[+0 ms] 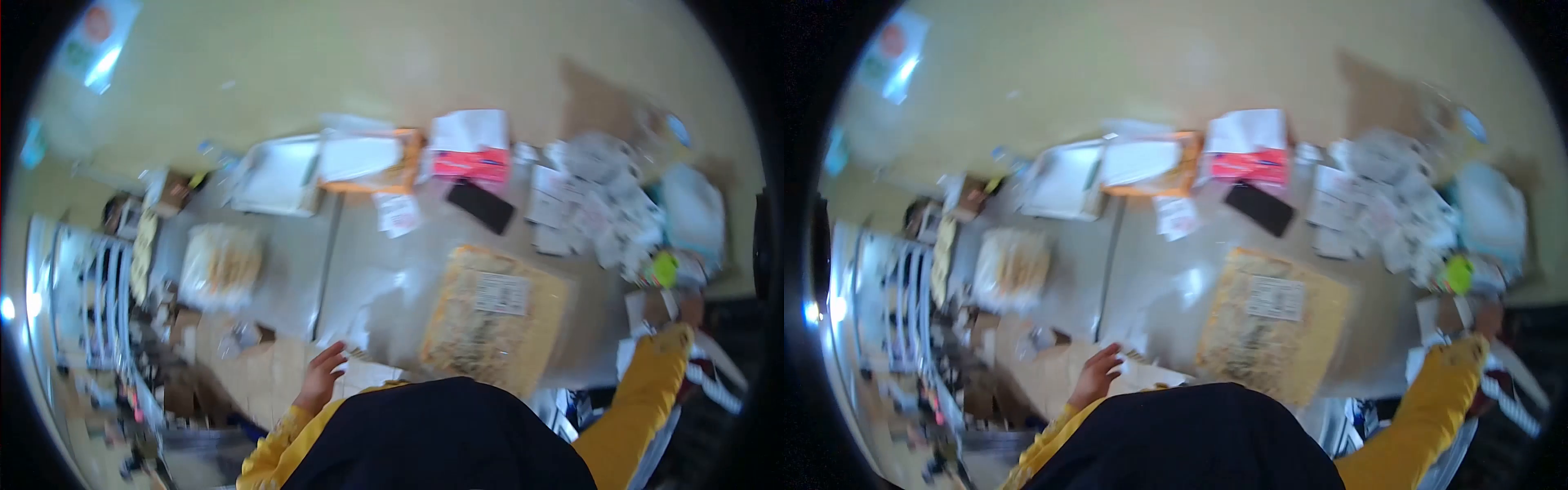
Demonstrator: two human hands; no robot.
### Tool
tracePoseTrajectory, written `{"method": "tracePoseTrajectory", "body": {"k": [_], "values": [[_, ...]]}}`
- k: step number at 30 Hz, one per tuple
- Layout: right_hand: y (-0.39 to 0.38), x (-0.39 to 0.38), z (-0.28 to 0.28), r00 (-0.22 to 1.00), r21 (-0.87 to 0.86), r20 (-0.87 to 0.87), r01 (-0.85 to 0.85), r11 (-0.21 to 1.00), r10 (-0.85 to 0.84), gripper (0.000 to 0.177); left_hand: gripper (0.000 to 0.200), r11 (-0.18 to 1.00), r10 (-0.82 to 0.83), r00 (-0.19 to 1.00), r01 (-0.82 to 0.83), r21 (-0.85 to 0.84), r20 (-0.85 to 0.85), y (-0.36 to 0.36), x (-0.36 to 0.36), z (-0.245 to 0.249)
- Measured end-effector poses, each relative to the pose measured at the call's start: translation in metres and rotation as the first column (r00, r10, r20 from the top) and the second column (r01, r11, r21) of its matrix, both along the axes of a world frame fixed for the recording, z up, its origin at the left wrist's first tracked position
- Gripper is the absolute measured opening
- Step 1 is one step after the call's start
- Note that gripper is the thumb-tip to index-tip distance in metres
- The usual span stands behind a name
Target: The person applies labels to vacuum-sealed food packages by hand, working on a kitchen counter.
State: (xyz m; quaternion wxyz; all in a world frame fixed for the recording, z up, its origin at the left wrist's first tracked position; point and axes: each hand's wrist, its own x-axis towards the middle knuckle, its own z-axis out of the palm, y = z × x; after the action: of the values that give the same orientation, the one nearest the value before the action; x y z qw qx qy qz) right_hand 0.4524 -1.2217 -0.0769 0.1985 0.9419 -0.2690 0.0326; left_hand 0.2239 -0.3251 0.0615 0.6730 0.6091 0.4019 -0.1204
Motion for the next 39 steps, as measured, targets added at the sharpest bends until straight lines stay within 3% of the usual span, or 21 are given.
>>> {"method": "tracePoseTrajectory", "body": {"k": [3, 5, 7, 10, 14, 15, 17, 18, 19, 20, 21, 22, 23, 24, 26, 31, 32, 33, 36, 39], "values": [[0.028, -0.001, 0.023, 0.995, -0.101, 0.041, -0.082, 0.992, 0.086, 0.031, 0.040, 0.976, 0.104, 0.991, -0.086, 0.199, -0.079, -0.002, 0.000, 0.004], [0.053, -0.001, 0.039, 0.992, -0.182, 0.039, -0.113, 0.977, 0.122, 0.030, 0.036, 0.954, 0.108, 0.989, -0.131, 0.271, 0.097, 0.011, -0.014, -0.021], [0.083, -0.006, 0.058, 0.988, -0.237, 0.049, -0.133, 0.962, 0.149, 0.030, 0.034, 0.951, 0.158, 0.979, -0.186, 0.245, 0.131, 0.018, -0.021, -0.024], [0.110, -0.003, 0.067, 0.927, -0.071, 0.284, -0.235, 0.969, 0.246, 0.030, 0.028, 0.941, 0.182, 0.963, -0.229, 0.248, 0.197, 0.023, -0.016, -0.014], [0.132, -0.016, 0.064, 0.730, 0.158, 0.637, -0.439, 0.884, 0.249, 0.030, 0.021, 0.946, 0.129, 0.927, -0.222, 0.237, 0.353, 0.041, -0.014, -0.015], [0.142, -0.016, 0.062, 0.764, 0.034, 0.538, -0.442, 0.897, 0.356, 0.033, 0.020, 0.953, 0.104, 0.909, -0.207, 0.220, 0.404, 0.046, -0.014, -0.018], [0.155, -0.012, 0.038, 0.768, 0.379, 0.596, -0.527, 0.761, 0.235, 0.033, 0.019, 0.956, 0.117, 0.891, -0.220, 0.192, 0.440, 0.056, -0.013, -0.012], [0.227, -0.021, 0.066, 0.766, 0.431, 0.629, -0.487, 0.759, 0.133, 0.032, 0.019, 0.964, 0.112, 0.883, -0.208, 0.166, 0.455, 0.058, -0.012, -0.008], [0.241, -0.024, 0.071, 0.755, 0.306, 0.588, -0.541, 0.783, 0.291, 0.028, 0.021, 0.954, 0.076, 0.884, -0.198, 0.223, 0.461, 0.060, -0.012, 0.002], [0.262, -0.030, 0.077, 0.684, 0.217, 0.578, -0.655, 0.724, 0.445, 0.025, 0.022, 0.968, 0.098, 0.864, -0.198, 0.153, 0.495, 0.072, -0.016, -0.009], [0.335, -0.040, 0.120, 0.874, 0.554, 0.479, -0.377, 0.742, 0.086, 0.024, 0.023, 0.976, 0.115, 0.869, -0.190, 0.110, 0.482, 0.079, -0.019, -0.007], [0.344, -0.038, 0.109, 0.780, 0.349, 0.558, -0.529, 0.773, 0.283, 0.022, 0.024, 0.979, 0.142, 0.856, -0.197, 0.060, 0.498, 0.084, -0.020, -0.006], [0.378, -0.045, 0.126, 0.671, 0.219, 0.606, -0.656, 0.722, 0.427, 0.020, 0.024, 0.983, 0.161, 0.852, -0.181, -0.007, 0.498, 0.089, -0.023, -0.002], [0.403, -0.049, 0.131, 0.693, 0.443, 0.653, -0.677, 0.588, 0.305, 0.019, 0.023, 0.983, 0.180, 0.853, -0.173, -0.060, 0.489, 0.096, -0.024, -0.002], [0.450, -0.064, 0.149, 0.791, 0.611, 0.557, -0.596, 0.521, 0.252, 0.018, 0.023, 0.974, 0.223, 0.861, -0.173, -0.148, 0.458, 0.112, -0.032, -0.004], [0.545, -0.115, 0.184, 0.896, 0.697, 0.406, -0.432, 0.572, 0.182, 0.014, 0.022, 0.939, 0.243, 0.919, -0.141, -0.315, 0.312, 0.168, -0.055, -0.024], [0.553, -0.122, 0.178, 0.867, 0.663, 0.441, -0.489, 0.567, 0.232, 0.013, 0.022, 0.932, 0.226, 0.928, -0.117, -0.343, 0.297, 0.180, -0.054, -0.031], [0.556, -0.130, 0.167, 0.837, 0.621, 0.473, -0.538, 0.570, 0.274, 0.013, 0.022, 0.999, 0.023, 0.981, -0.016, -0.036, 0.190, 0.189, -0.052, -0.013], [0.593, -0.157, 0.166, 0.886, 0.684, 0.401, -0.458, 0.567, 0.232, 0.013, 0.022, 0.952, 0.174, 0.950, -0.095, -0.292, 0.259, 0.226, -0.053, -0.032], [0.618, -0.175, 0.158, 0.899, 0.675, 0.353, -0.436, 0.596, 0.259, 0.014, 0.026, 0.942, 0.176, 0.923, -0.057, -0.331, 0.342, 0.254, -0.047, -0.047]]}}
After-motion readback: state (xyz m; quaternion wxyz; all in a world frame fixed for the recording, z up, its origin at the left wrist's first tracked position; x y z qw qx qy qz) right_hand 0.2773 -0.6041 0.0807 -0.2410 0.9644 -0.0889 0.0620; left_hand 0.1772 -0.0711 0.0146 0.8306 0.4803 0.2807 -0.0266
